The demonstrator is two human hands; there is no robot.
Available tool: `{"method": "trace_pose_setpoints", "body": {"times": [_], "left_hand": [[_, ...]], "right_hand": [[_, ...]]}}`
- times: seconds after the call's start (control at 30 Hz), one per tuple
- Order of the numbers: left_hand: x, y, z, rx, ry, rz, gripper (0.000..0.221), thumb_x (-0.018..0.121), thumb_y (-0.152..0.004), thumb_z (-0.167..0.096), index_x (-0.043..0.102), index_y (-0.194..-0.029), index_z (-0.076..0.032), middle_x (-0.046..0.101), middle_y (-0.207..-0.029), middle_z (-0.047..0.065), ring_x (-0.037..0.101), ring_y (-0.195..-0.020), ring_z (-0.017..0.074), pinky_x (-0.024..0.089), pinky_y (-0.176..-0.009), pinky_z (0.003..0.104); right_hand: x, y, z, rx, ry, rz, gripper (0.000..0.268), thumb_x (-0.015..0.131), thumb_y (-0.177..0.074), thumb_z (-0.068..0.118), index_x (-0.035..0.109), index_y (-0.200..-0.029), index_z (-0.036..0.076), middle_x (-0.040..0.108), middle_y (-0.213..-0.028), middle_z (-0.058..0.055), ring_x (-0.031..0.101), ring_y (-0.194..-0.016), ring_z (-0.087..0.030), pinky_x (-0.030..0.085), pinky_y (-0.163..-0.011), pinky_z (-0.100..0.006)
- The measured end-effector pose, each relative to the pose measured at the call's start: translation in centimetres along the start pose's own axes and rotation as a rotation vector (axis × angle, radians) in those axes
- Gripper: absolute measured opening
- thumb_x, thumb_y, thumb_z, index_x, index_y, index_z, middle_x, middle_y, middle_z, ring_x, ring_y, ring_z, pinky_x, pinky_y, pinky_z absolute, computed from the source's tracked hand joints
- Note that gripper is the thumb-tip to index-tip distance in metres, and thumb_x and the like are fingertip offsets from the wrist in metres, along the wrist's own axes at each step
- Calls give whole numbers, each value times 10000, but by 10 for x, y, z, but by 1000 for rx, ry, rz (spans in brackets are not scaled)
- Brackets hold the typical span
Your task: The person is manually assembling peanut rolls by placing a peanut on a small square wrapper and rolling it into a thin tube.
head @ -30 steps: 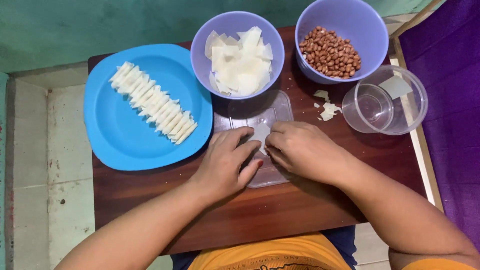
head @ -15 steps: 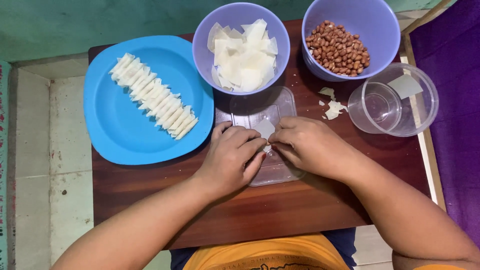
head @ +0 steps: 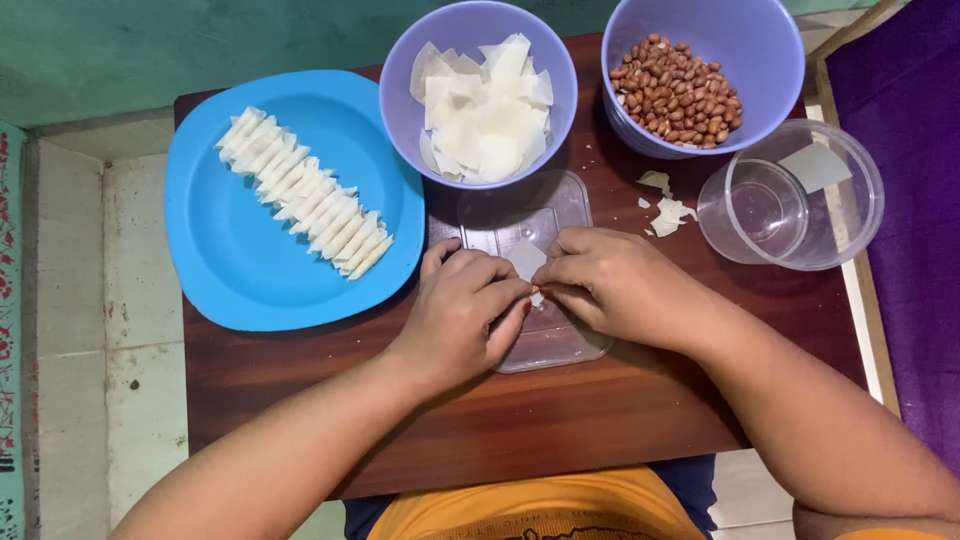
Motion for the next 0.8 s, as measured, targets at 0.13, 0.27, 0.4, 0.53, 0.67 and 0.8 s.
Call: {"method": "trace_pose_setpoints", "body": {"times": [0.13, 0.27, 0.4, 0.53, 0.67, 0.8], "left_hand": [[-2, -1, -1, -9, 14, 15, 104, 694, -932, -215, 769, -980, -161, 686, -949, 37, 642, -1015, 255, 320, -1072, 565], [-3, -1, -1, 3, 5, -3, 93, 698, -929, -211, 770, -967, -165, 687, -948, 35, 640, -1012, 253, 306, -1079, 572], [-3, -1, -2, -1, 6, -3, 86, 698, -929, -206, 770, -958, -166, 690, -944, 36, 642, -1004, 253, 295, -1086, 583], [-1, -1, -2, -20, 1, 6, 87, 704, -926, -209, 775, -948, -164, 692, -939, 40, 641, -1002, 253, 286, -1097, 603], [-1, -1, -2, -17, -14, -3, 73, 712, -921, -201, 770, -929, -159, 688, -933, 40, 638, -1003, 252, 278, -1101, 610], [0, -2, -1, -16, -22, 1, 69, 718, -918, -200, 768, -928, -153, 686, -934, 40, 635, -1009, 252, 273, -1105, 614]], "right_hand": [[0, 2, -3, -17, -21, -13, 58, 699, -877, 152, 735, -908, 120, 673, -883, -63, 706, -839, -309, 575, -725, -416], [2, 4, -5, -33, -43, -14, 80, 697, -877, 152, 735, -945, 133, 671, -909, -67, 703, -863, -323, 574, -736, -433], [2, 4, -5, -33, -44, -15, 93, 695, -875, 146, 737, -959, 143, 673, -917, -69, 701, -870, -328, 571, -741, -444], [4, 5, -6, -87, 0, -18, 97, 720, -875, 198, 728, -941, 128, 672, -902, -79, 703, -842, -324, 571, -724, -438], [12, 9, -6, -195, 119, -99, 76, 686, -919, 235, 709, -924, 162, 646, -859, -31, 692, -788, -254, 569, -682, -375], [14, 11, 0, -289, 282, -179, 75, 620, -961, 234, 667, -918, 196, 603, -835, -4, 652, -729, -212, 551, -635, -347]]}}
Point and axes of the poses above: each hand's wrist, its own y-axis away from the middle knuckle, its own x-axis out of the palm, z = x × y, the point moved 4 cm from there along -y, towards the middle knuckle
